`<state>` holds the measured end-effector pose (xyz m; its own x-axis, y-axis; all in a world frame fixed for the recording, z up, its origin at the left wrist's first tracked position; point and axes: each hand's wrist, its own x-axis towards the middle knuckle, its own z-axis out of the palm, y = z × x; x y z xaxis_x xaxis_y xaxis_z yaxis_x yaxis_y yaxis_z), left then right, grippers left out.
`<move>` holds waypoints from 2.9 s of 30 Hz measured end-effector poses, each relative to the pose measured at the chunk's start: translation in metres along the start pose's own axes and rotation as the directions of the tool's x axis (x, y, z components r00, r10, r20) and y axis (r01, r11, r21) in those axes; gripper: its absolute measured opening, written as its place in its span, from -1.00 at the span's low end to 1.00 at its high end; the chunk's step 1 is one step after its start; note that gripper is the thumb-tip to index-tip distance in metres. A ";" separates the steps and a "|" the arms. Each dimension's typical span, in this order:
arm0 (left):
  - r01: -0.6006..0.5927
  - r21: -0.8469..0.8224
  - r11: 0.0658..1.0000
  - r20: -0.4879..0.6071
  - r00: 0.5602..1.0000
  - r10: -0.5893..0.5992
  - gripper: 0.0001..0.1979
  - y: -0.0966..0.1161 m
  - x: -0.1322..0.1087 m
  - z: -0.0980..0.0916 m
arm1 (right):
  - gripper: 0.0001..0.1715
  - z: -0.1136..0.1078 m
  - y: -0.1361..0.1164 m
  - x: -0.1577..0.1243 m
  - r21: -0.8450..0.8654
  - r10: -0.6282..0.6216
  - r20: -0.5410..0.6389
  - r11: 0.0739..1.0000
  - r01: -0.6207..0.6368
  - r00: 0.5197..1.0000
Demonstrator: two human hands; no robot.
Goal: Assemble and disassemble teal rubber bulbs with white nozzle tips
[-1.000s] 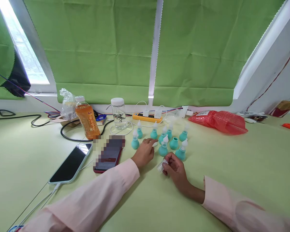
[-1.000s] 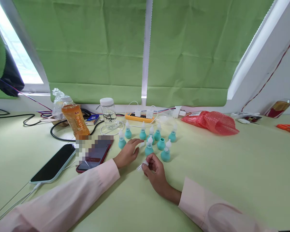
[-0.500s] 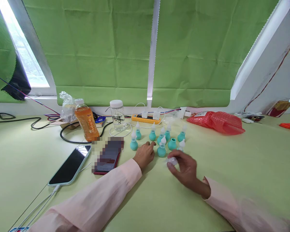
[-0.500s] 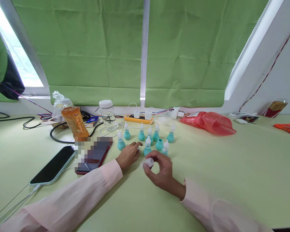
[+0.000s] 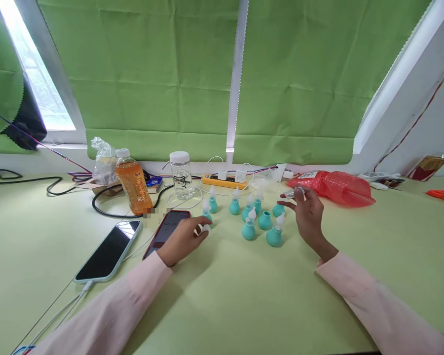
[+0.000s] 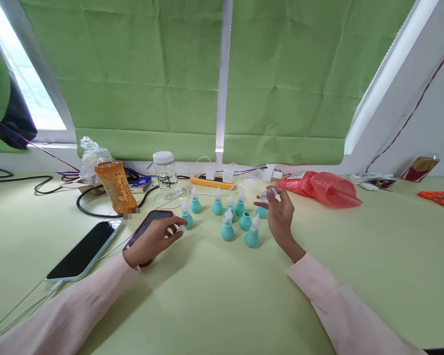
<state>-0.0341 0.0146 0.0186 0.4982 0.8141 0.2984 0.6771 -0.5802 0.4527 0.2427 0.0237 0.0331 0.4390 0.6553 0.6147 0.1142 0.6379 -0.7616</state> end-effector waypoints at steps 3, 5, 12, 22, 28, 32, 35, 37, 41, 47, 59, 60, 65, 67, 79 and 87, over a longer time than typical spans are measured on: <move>-0.050 0.171 0.984 0.023 0.999 0.046 -0.77 -0.006 -0.005 0.009 | -0.79 0.008 -0.006 -0.015 0.015 -0.083 -0.003 0.996 0.083 0.997; -0.143 0.260 0.955 0.132 0.985 0.111 -0.78 -0.007 -0.006 0.021 | -0.80 0.012 -0.010 -0.025 -0.001 -0.141 0.023 0.990 0.141 0.990; -0.113 0.449 0.886 0.006 0.992 0.123 -0.78 -0.023 0.010 -0.006 | -0.73 0.015 -0.008 -0.057 -0.251 -0.381 0.254 0.862 0.441 0.889; 0.014 0.682 0.731 -0.037 0.999 0.016 -0.80 -0.036 0.006 0.009 | -0.55 0.018 -0.016 -0.100 -0.153 -0.299 0.691 0.829 0.537 0.658; -0.053 -0.084 0.995 -0.060 0.997 0.048 -0.84 0.006 -0.006 0.020 | -0.77 0.028 -0.001 -0.106 -0.139 0.201 0.638 0.980 -0.146 0.743; 0.064 -0.600 0.797 -0.097 0.984 -0.153 -0.86 0.024 -0.019 0.047 | -0.69 0.033 0.001 -0.107 -0.083 0.451 0.645 0.844 -0.530 0.617; 0.161 -0.789 0.592 -0.026 0.955 -0.295 -0.82 0.027 -0.023 0.059 | -0.65 0.034 -0.001 -0.108 -0.080 0.529 0.647 0.763 -0.641 0.549; 0.177 -0.828 0.532 -0.008 0.945 -0.327 -0.82 0.028 -0.025 0.060 | -0.63 0.034 -0.002 -0.108 -0.071 0.549 0.646 0.735 -0.674 0.531; 0.212 -0.832 0.512 -0.001 0.923 -0.385 -0.84 0.032 -0.027 0.058 | -0.63 0.033 -0.001 -0.106 -0.049 0.547 0.653 0.721 -0.691 0.524; 0.247 -0.865 0.436 0.031 0.895 -0.444 -0.76 0.033 -0.029 0.058 | -0.71 0.032 0.000 -0.105 -0.041 0.501 0.654 0.771 -0.635 0.567; 0.245 -0.892 0.381 0.064 0.900 -0.431 -0.66 0.032 -0.029 0.061 | -0.66 0.033 0.002 -0.107 -0.066 0.496 0.606 0.810 -0.582 0.622; 0.242 -0.884 0.400 0.054 0.903 -0.427 -0.68 0.032 -0.030 0.061 | -0.66 0.033 0.002 -0.108 -0.069 0.499 0.601 0.810 -0.582 0.624; 0.195 -0.756 0.625 -0.052 0.934 -0.354 -0.73 0.032 -0.033 0.063 | -0.67 0.032 0.002 -0.109 -0.071 0.513 0.564 0.811 -0.580 0.647; 0.123 -0.653 0.747 -0.114 0.959 -0.258 -0.71 0.031 -0.035 0.063 | -0.68 0.032 0.002 -0.109 -0.064 0.511 0.552 0.814 -0.577 0.659; -0.128 -0.423 0.897 -0.119 0.989 0.085 -0.49 0.035 -0.044 0.060 | -0.71 0.033 0.002 -0.108 0.004 0.482 0.531 0.821 -0.571 0.697; -0.186 -0.512 0.838 -0.138 0.981 0.134 -0.42 0.035 -0.043 0.060 | -0.73 0.033 0.001 -0.108 0.002 0.477 0.543 0.822 -0.569 0.691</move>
<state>0.0005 -0.0423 -0.0287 0.5050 0.7245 0.4691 0.1974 -0.6261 0.7544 0.1659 -0.0332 -0.0273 -0.1264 0.9768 0.1730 -0.1582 0.1523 -0.9756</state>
